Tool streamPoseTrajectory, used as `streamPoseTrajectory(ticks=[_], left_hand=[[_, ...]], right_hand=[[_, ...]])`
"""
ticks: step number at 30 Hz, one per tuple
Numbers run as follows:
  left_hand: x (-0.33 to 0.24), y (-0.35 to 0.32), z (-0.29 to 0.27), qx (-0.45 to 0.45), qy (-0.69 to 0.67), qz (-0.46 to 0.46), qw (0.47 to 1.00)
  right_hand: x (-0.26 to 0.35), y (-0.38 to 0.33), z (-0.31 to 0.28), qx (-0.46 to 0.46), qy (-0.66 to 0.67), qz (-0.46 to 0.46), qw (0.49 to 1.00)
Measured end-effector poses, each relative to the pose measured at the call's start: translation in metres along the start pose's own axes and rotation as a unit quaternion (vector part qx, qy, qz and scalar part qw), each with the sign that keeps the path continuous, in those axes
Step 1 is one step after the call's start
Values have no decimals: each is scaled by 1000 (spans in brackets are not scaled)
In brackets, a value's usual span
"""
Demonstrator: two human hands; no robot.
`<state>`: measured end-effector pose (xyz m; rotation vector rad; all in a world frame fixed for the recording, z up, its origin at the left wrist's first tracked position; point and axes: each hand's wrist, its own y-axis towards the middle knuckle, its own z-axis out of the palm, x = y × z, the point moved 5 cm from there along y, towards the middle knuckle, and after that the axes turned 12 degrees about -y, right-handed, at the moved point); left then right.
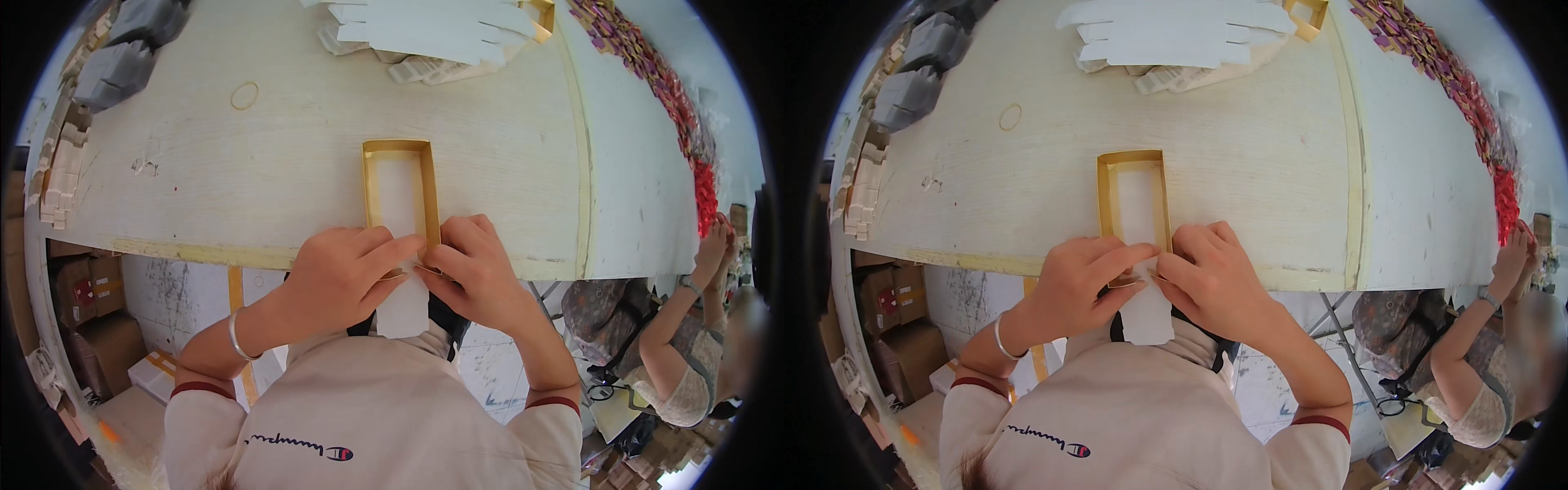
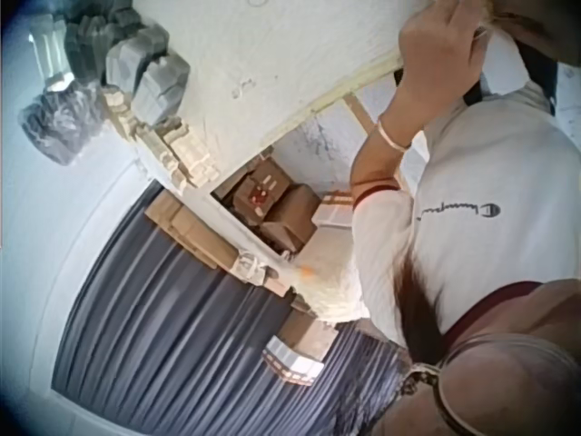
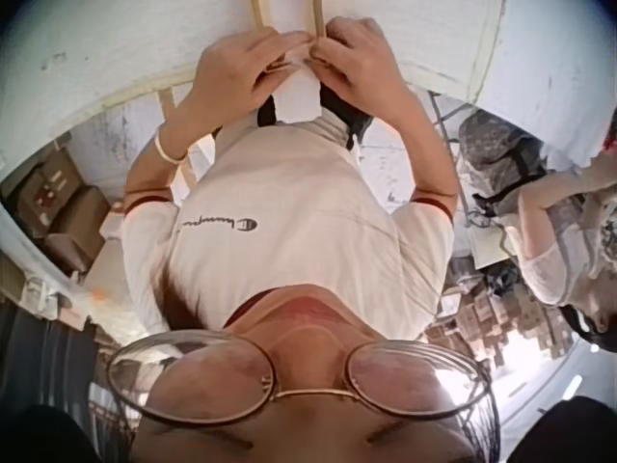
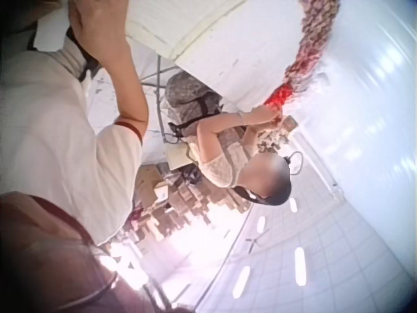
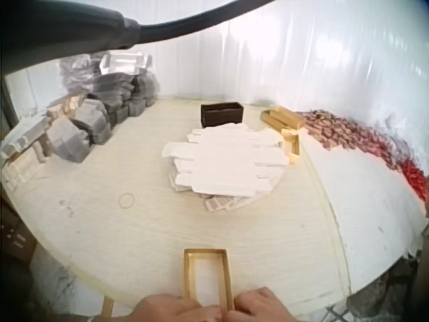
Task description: The person folds flat cardboard pieces into small rectangular boxes by hand. They repeatedly pick up a piece, fold the sides, and tuck the flaps to form a box, then place it on the table. The process is repeated multiple times.
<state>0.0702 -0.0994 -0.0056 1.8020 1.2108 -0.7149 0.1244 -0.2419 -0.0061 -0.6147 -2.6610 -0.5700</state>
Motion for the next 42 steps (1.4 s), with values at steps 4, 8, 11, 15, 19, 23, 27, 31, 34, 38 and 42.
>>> streamPoseTrajectory(ticks=[4,8,11,15,19,23,27,31,34,38,42], left_hand=[[5,-6,4,-14,0,36,999],[6,-7,3,-32,-29,43,998],[7,-4,1,-35,-53,39,997],[11,-6,-1,-13,-76,-15,997],[15,-7,-3,-11,-101,-32,994],[12,-4,-4,15,-97,-49,994],[12,-5,-4,7,-37,-2,999],[8,-10,-3,65,43,53,995],[7,-13,1,69,76,60,993],[6,-11,-6,104,20,59,993],[9,-10,-13,52,-102,46,992]], right_hand=[[2,-1,-1,-1,-10,-4,1000],[7,2,2,22,-54,5,998],[10,6,3,80,-61,38,994],[10,10,2,127,-4,79,989],[22,-9,-16,20,-45,19,999],[29,-47,10,-69,-278,-97,953],[26,-33,16,-163,-178,-94,966],[23,-20,12,-172,-81,-102,977],[21,-18,15,-186,-58,-97,976],[19,-15,14,-162,6,-52,985],[14,-11,12,-151,63,-22,986]])
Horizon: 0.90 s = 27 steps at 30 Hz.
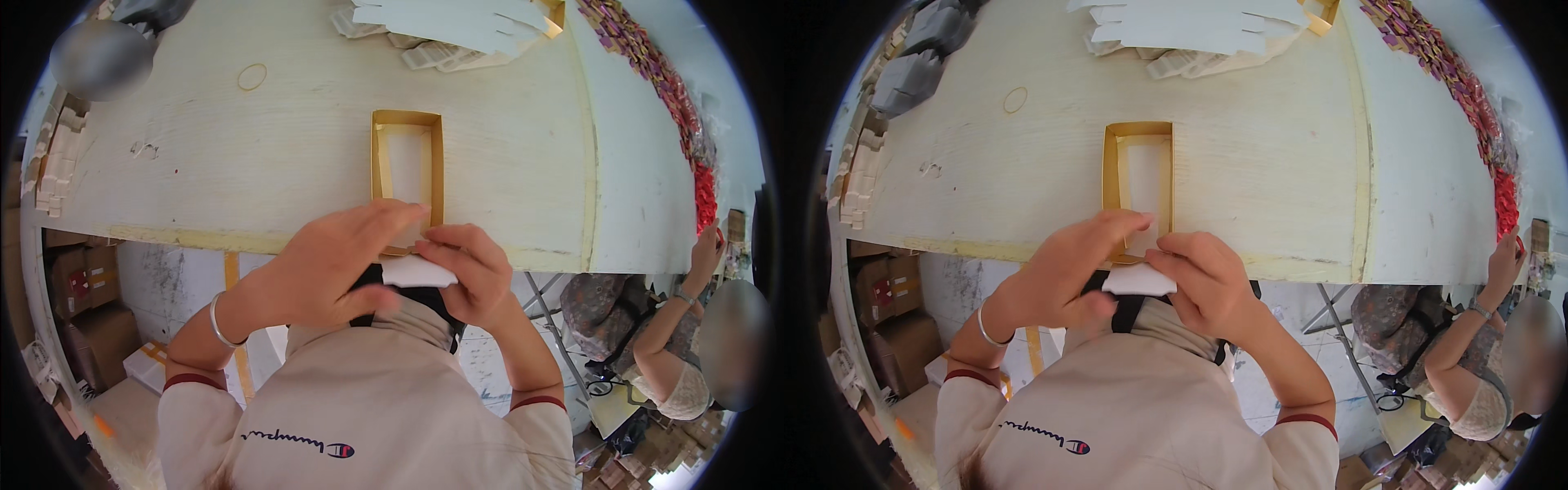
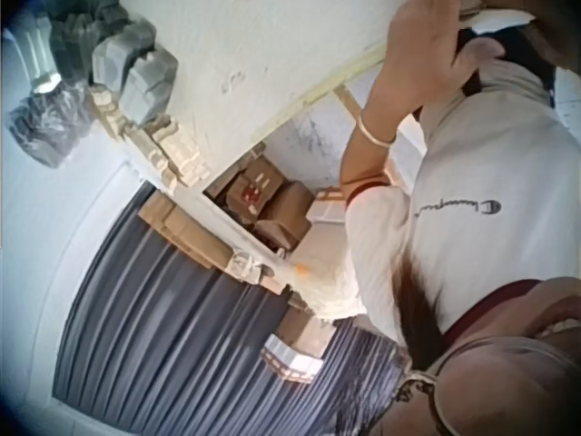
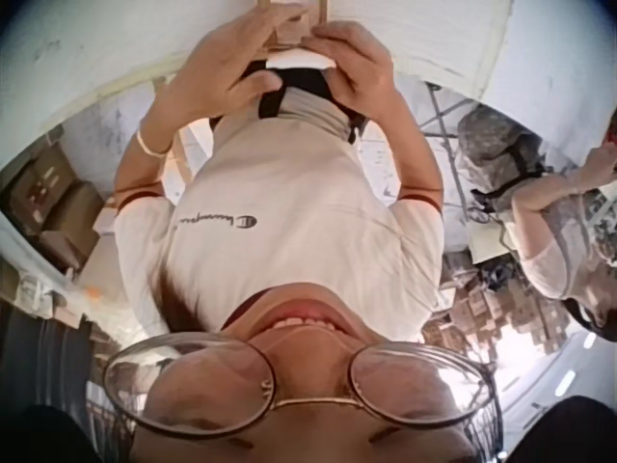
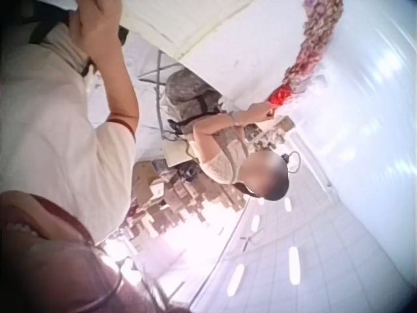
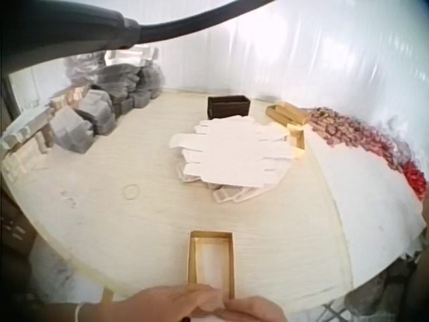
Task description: The person folds flat cardboard pieces into small rectangular boxes by hand. They repeatedly pick up a piece, fold the sides, and tuck the flaps to form a box, then place it on the table. The process is repeated multiple times.
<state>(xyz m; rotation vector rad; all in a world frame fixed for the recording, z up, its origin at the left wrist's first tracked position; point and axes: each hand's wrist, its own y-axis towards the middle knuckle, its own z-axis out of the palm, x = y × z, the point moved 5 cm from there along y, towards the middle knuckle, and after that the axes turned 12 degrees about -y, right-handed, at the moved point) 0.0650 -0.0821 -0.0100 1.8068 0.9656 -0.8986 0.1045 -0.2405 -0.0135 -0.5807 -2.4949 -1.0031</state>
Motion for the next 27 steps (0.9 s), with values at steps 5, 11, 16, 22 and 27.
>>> streamPoseTrajectory(ticks=[5,11,16,22,27], left_hand=[[5,-5,8,-77,-1,-36,996],[10,-5,10,-175,-75,-47,980],[4,-9,3,-159,37,-46,985],[-2,-15,8,-120,241,105,957],[-13,-6,11,-81,270,44,959]], right_hand=[[-3,7,3,-20,72,79,994],[-7,3,8,-52,108,169,978],[5,2,8,-52,-103,19,993],[8,6,11,-1,-250,-75,965],[11,17,16,77,-245,-9,966]])
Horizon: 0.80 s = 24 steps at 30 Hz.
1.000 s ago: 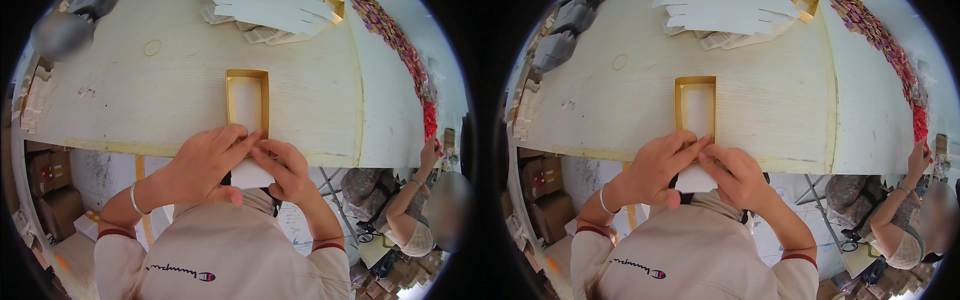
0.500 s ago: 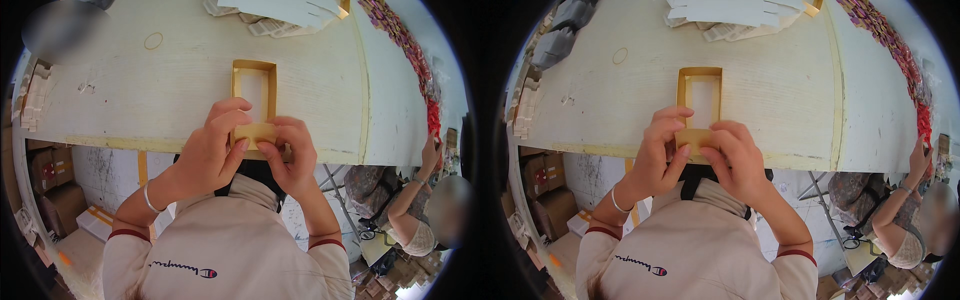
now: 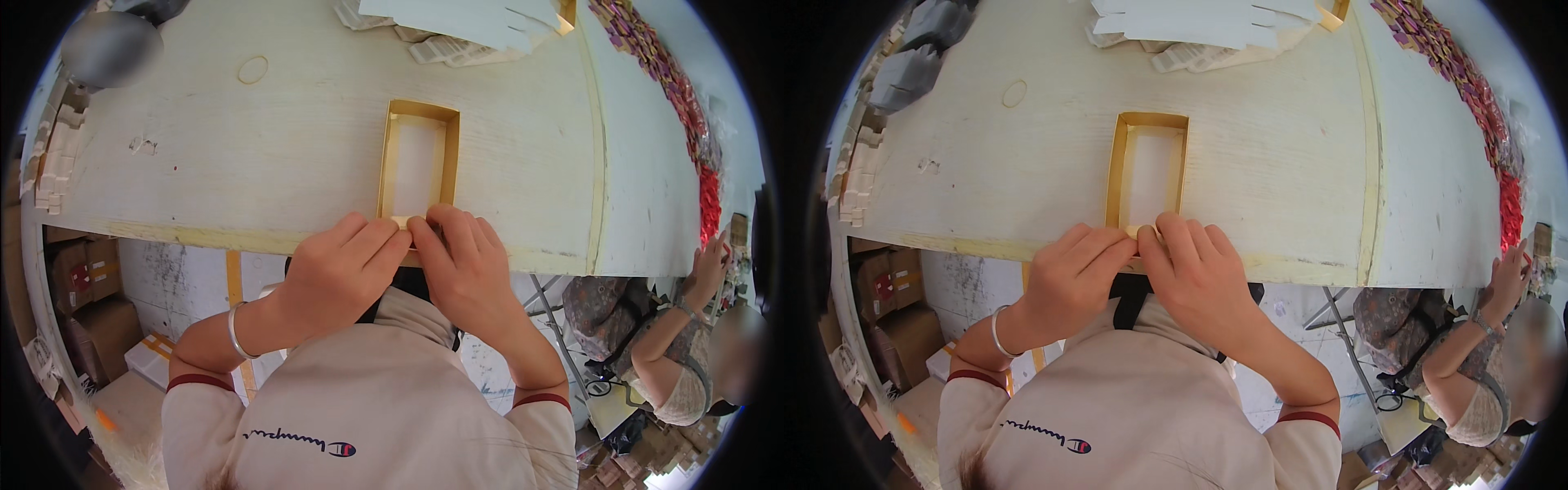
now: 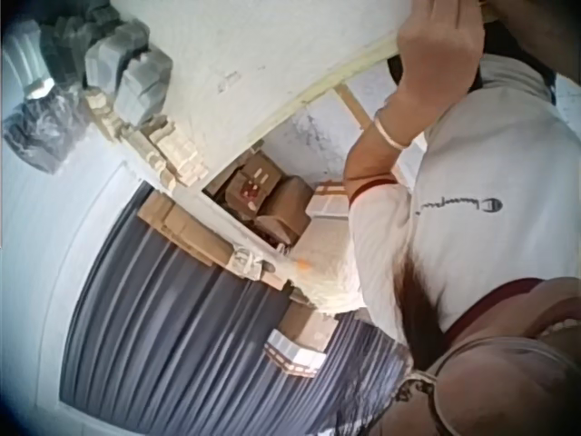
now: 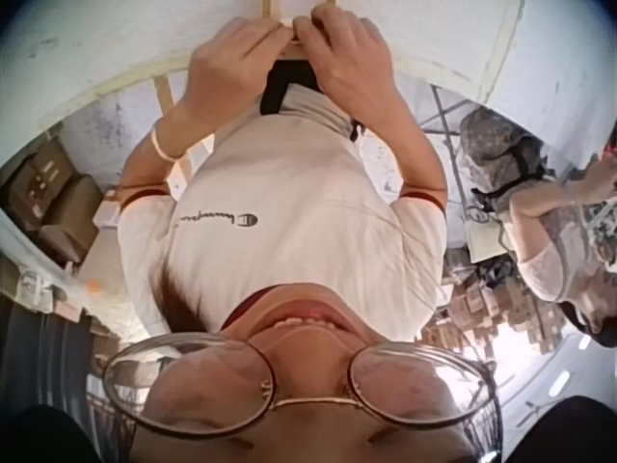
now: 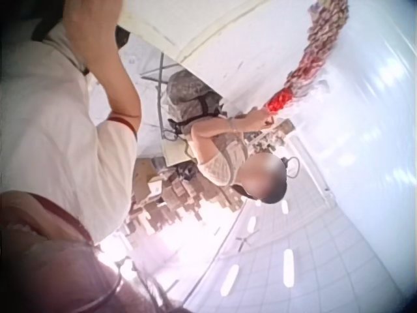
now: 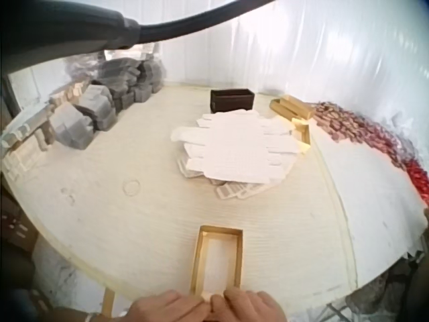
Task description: The person folds flat cardboard pieces into small rectangular boxes by hand. They repeatedly pick up a piece, fold the sides, and tuck the flaps to form a box, then place it on the table. The process is repeated multiple times.
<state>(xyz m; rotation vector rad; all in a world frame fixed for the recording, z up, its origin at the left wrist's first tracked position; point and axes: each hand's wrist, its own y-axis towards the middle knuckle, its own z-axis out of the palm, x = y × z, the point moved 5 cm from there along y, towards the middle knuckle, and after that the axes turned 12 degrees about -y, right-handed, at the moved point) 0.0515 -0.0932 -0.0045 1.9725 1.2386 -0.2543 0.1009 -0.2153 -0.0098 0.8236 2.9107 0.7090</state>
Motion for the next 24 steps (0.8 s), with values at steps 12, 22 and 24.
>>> streamPoseTrajectory(ticks=[12,22,24], left_hand=[[3,3,-2,34,-104,-83,991],[11,7,-33,14,-74,-133,988],[13,-3,-20,48,-109,-112,987]], right_hand=[[-1,3,-5,57,77,29,995],[-7,13,-6,167,59,-10,984],[-4,12,-5,164,58,-13,985]])
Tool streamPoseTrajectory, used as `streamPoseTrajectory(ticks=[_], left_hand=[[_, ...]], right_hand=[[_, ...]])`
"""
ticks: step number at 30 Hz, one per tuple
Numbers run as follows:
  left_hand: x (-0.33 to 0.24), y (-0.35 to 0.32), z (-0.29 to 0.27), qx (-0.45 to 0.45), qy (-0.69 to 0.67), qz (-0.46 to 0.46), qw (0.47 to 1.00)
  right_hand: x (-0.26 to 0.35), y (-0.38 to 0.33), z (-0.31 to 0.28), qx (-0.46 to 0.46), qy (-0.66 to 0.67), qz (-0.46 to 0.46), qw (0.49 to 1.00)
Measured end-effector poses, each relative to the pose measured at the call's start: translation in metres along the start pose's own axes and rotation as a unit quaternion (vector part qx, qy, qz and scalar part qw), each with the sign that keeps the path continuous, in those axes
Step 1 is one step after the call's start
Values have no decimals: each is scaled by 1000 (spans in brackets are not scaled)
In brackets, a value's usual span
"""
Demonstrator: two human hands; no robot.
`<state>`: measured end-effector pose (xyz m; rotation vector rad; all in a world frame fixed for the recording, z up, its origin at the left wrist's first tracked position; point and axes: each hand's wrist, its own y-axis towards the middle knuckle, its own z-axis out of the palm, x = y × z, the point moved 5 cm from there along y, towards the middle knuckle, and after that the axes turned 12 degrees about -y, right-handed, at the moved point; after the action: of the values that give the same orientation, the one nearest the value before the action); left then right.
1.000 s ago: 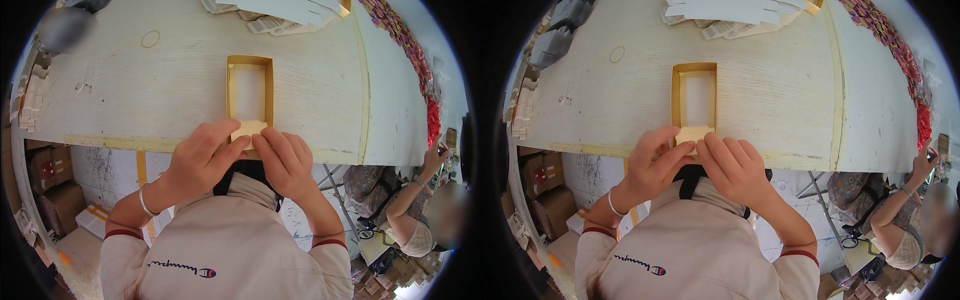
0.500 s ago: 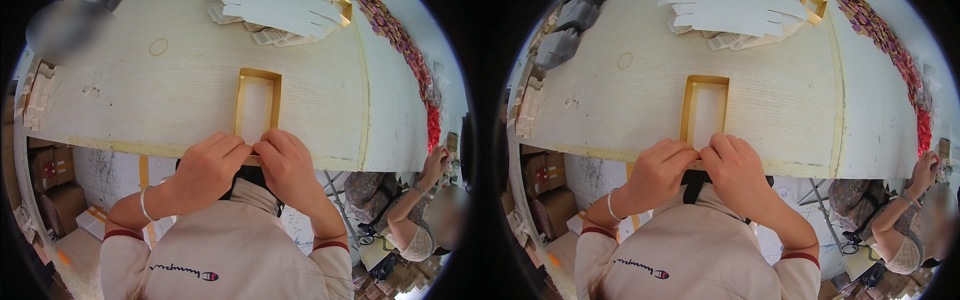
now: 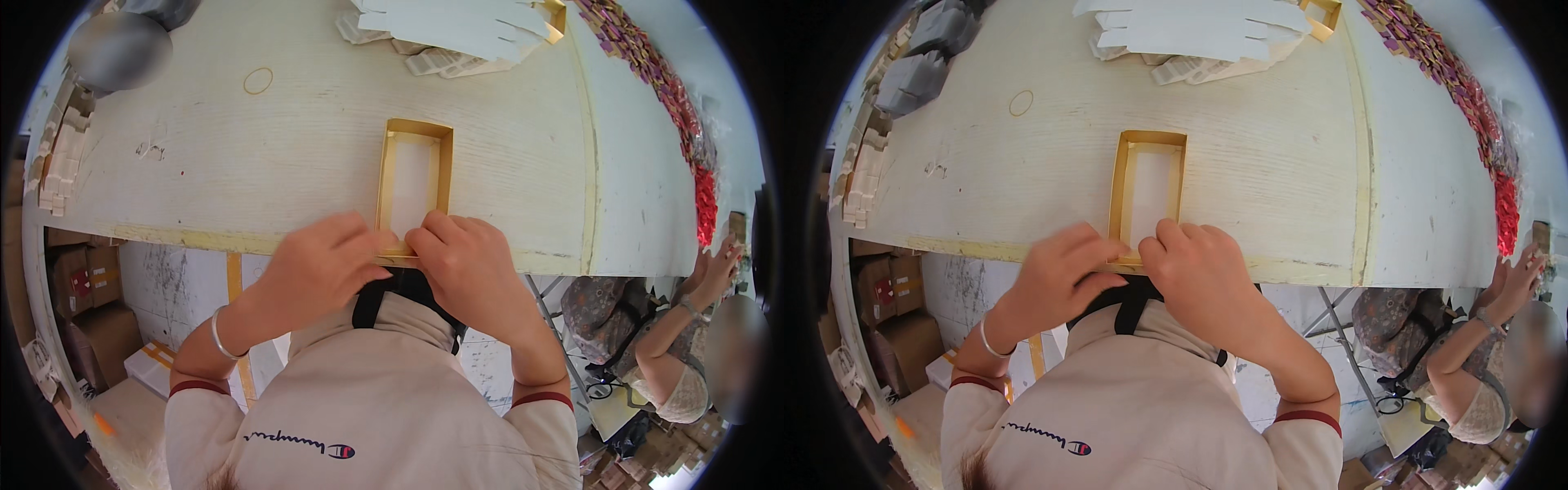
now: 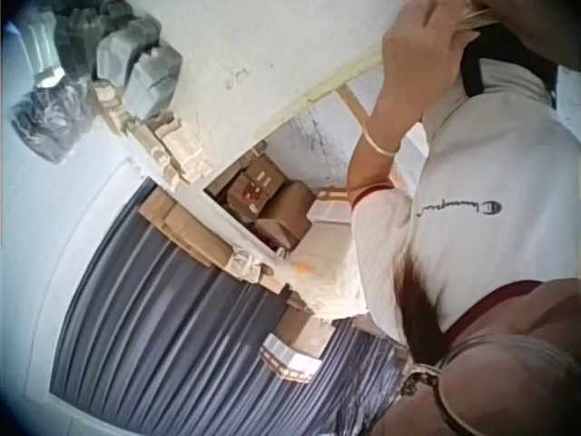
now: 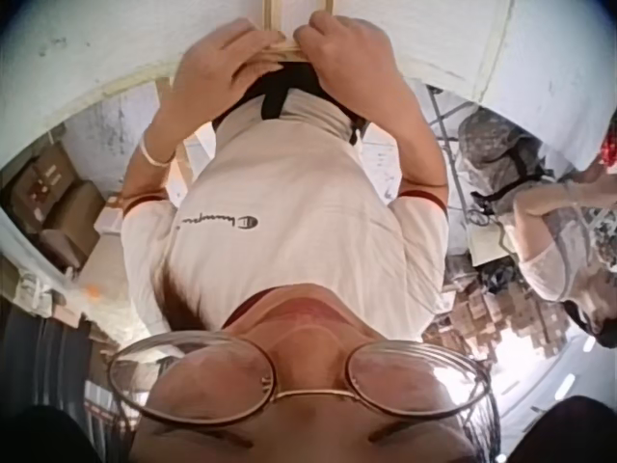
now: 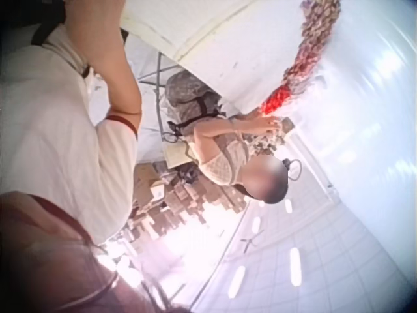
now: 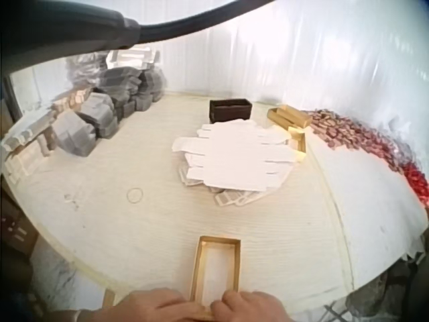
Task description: The person folds flat cardboard pieces into small rectangular boxes by hand. They repeatedly pick up a piece, fold the sides, and tuck the flaps to form a box, then place it on the table. The process is repeated multiple times.
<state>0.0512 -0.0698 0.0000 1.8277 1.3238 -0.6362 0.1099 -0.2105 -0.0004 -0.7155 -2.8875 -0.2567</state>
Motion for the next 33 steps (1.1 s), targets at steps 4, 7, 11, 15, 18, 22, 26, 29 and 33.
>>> streamPoseTrajectory(ticks=[4,7,11,15,18,22,26,29,33], left_hand=[[3,-3,11,-2,-15,24,1000],[3,-3,14,-7,-10,24,1000],[-2,0,17,46,10,38,998],[1,0,16,60,-4,32,998],[5,-5,17,49,-15,-2,999],[-1,-1,20,53,-11,7,999],[-5,7,25,26,-59,39,997],[3,8,8,-14,-124,-6,992],[15,2,1,-70,-160,-6,985]], right_hand=[[-6,-1,-4,-14,154,18,988],[-10,-8,-3,-56,271,33,960],[-11,-8,-2,-22,220,20,975],[-3,-6,-1,4,138,-22,990],[11,-7,-2,-8,11,-19,1000],[9,-9,-3,-20,19,26,999],[-1,-18,-6,-32,19,44,998],[-22,-29,-41,-35,-12,85,996],[-95,-17,-106,-145,-176,118,966]])
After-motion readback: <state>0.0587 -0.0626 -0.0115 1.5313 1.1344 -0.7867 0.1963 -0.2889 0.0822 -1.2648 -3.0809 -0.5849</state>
